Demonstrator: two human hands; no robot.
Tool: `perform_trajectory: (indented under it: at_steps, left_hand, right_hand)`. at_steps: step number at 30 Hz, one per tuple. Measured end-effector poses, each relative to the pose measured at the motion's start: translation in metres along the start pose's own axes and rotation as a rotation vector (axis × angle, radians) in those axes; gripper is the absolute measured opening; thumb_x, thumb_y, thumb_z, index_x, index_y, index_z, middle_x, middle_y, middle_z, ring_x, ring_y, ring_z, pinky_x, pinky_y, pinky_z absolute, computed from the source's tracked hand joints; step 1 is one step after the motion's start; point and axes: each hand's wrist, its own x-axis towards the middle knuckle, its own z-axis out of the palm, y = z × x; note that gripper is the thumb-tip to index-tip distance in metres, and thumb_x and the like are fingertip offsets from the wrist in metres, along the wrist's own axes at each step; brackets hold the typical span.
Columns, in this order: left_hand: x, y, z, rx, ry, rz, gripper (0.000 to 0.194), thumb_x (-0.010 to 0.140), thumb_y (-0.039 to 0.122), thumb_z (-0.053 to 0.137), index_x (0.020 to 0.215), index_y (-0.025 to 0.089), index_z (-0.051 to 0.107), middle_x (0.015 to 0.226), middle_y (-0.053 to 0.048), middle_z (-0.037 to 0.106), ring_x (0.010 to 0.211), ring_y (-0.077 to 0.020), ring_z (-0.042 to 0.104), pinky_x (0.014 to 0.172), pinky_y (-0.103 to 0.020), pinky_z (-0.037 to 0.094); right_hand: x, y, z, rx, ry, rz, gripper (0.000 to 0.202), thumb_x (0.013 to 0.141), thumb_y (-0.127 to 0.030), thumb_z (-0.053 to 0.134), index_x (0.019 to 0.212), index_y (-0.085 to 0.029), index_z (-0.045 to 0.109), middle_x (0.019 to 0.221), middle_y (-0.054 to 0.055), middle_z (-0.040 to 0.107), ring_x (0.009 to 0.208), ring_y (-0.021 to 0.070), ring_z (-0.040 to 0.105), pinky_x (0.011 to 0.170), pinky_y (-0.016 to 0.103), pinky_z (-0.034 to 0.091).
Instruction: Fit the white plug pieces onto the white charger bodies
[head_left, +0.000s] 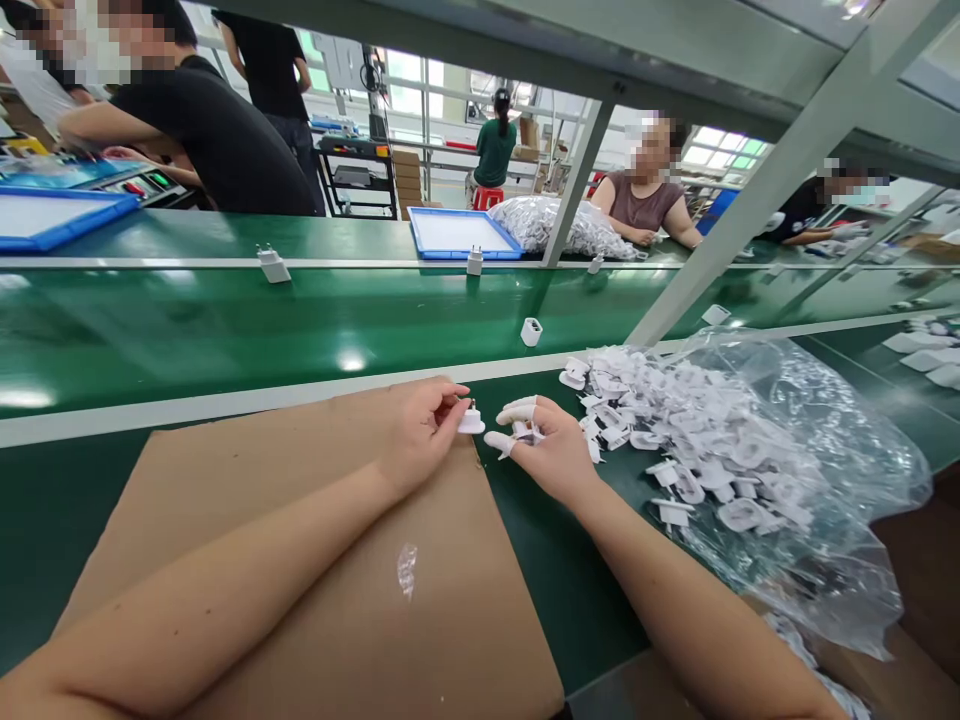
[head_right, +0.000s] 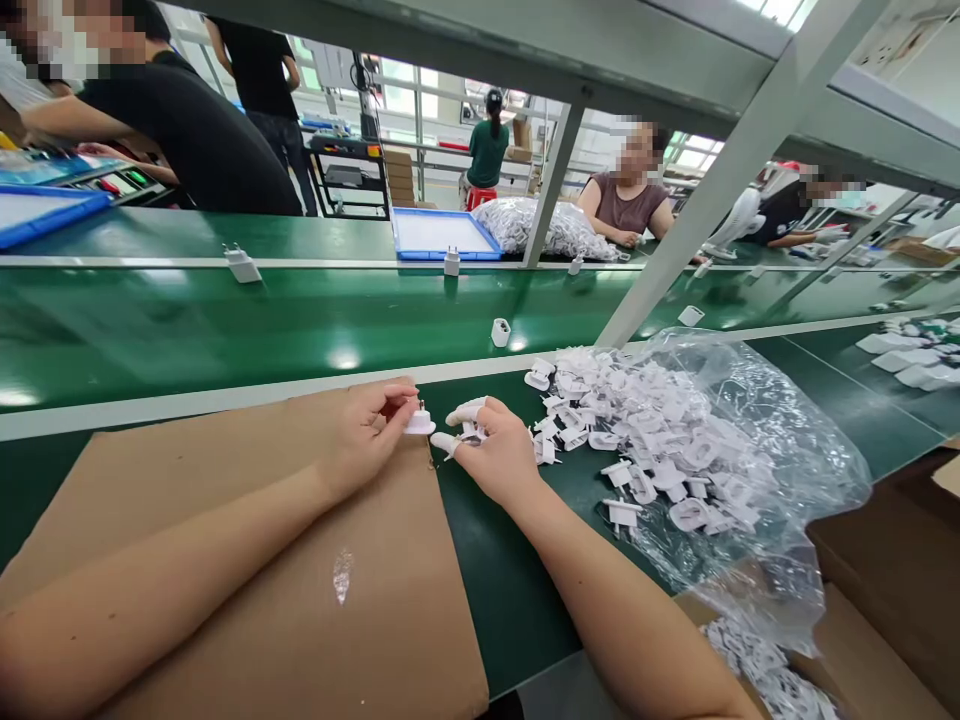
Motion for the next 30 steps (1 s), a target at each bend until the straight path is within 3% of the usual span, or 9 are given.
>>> perform_trajectory:
  at_steps: [4, 7, 10, 12, 16, 18, 21, 26, 30]
  left_hand:
    - [-0.007, 0.01, 0.002, 0.071, -0.055, 0.141, 0.016, 0.093, 0.031, 0.06, 0.1, 0.021, 0.069, 0.081, -0.003, 0.068, 0.072, -0.0146, 0.06, 0.068, -0.028, 0.049]
    - [-0.008, 0.012, 0.006, -0.136, -0.095, -0.087, 0.024, 0.092, 0.042, 0.062, 0.102, 0.02, 0.068, 0.08, -0.003, 0.068, 0.069, -0.014, 0.061, 0.065, -0.027, 0.051]
    - [-0.003, 0.012, 0.006, -0.366, -0.109, -0.324, 0.038, 0.091, 0.054, 0.059, 0.098, 0.018, 0.068, 0.081, -0.004, 0.068, 0.071, -0.0145, 0.062, 0.063, -0.025, 0.052]
    - [0.003, 0.013, 0.004, -0.472, -0.187, -0.462, 0.043, 0.088, 0.059, 0.06, 0.089, 0.017, 0.07, 0.081, -0.006, 0.068, 0.072, -0.0162, 0.063, 0.06, -0.025, 0.053]
    - [0.012, 0.018, -0.004, -0.72, -0.514, -0.784, 0.037, 0.084, 0.053, 0.069, 0.089, 0.016, 0.072, 0.088, -0.012, 0.073, 0.071, -0.019, 0.068, 0.053, -0.026, 0.054]
    - [0.015, 0.018, -0.007, -0.78, -0.531, -0.864, 0.028, 0.083, 0.042, 0.074, 0.096, 0.017, 0.072, 0.095, -0.012, 0.074, 0.077, -0.019, 0.07, 0.06, -0.026, 0.059]
    - [0.016, 0.016, -0.007, -0.788, -0.4, -0.863, 0.028, 0.081, 0.033, 0.079, 0.102, 0.017, 0.07, 0.097, -0.01, 0.073, 0.084, -0.0175, 0.072, 0.074, -0.027, 0.062]
    - [0.01, 0.014, 0.001, -0.72, -0.161, -0.669, 0.039, 0.068, 0.032, 0.089, 0.094, 0.017, 0.064, 0.095, -0.004, 0.07, 0.084, -0.0164, 0.071, 0.08, -0.03, 0.062]
    - [0.001, 0.016, 0.008, -0.576, -0.165, -0.524, 0.041, 0.068, 0.038, 0.087, 0.089, 0.018, 0.058, 0.096, -0.004, 0.07, 0.08, -0.0183, 0.072, 0.084, -0.038, 0.061]
  right_hand:
    - [-0.001, -0.005, 0.002, 0.124, -0.094, 0.142, 0.027, 0.066, -0.03, 0.079, 0.092, -0.022, 0.078, 0.087, 0.003, 0.063, 0.06, 0.0107, 0.051, 0.053, 0.025, 0.042]
    - [0.0, -0.009, 0.001, 0.273, -0.191, 0.39, 0.033, 0.062, -0.029, 0.079, 0.094, -0.019, 0.077, 0.073, 0.002, 0.065, 0.052, 0.0104, 0.05, 0.044, 0.023, 0.038]
    - [0.003, -0.012, -0.003, 0.436, -0.194, 0.574, 0.044, 0.06, -0.029, 0.077, 0.102, -0.016, 0.075, 0.066, 0.003, 0.068, 0.052, 0.0135, 0.055, 0.042, 0.023, 0.042]
    - [0.005, -0.012, -0.005, 0.521, -0.169, 0.584, 0.048, 0.059, -0.029, 0.076, 0.105, -0.016, 0.075, 0.07, 0.004, 0.071, 0.055, 0.0142, 0.058, 0.043, 0.022, 0.045]
    - [0.006, -0.01, -0.005, 0.546, -0.128, 0.493, 0.047, 0.059, -0.028, 0.078, 0.105, -0.016, 0.076, 0.074, 0.003, 0.071, 0.055, 0.0117, 0.056, 0.045, 0.022, 0.047]
    - [0.005, -0.009, -0.002, 0.511, -0.103, 0.453, 0.048, 0.059, -0.029, 0.08, 0.105, -0.016, 0.077, 0.072, 0.002, 0.07, 0.054, 0.0104, 0.054, 0.044, 0.022, 0.047]
    - [0.005, -0.009, 0.001, 0.476, -0.073, 0.447, 0.051, 0.061, -0.032, 0.082, 0.11, -0.016, 0.076, 0.066, 0.001, 0.066, 0.052, 0.0097, 0.051, 0.044, 0.021, 0.044]
    - [0.003, -0.009, 0.006, 0.515, -0.046, 0.469, 0.064, 0.057, -0.034, 0.086, 0.117, -0.018, 0.072, 0.077, 0.002, 0.07, 0.055, 0.0106, 0.053, 0.045, 0.022, 0.042]
    - [0.001, -0.008, 0.01, 0.513, -0.029, 0.419, 0.056, 0.056, -0.036, 0.087, 0.107, -0.017, 0.075, 0.075, 0.001, 0.069, 0.054, 0.0095, 0.051, 0.047, 0.023, 0.041]
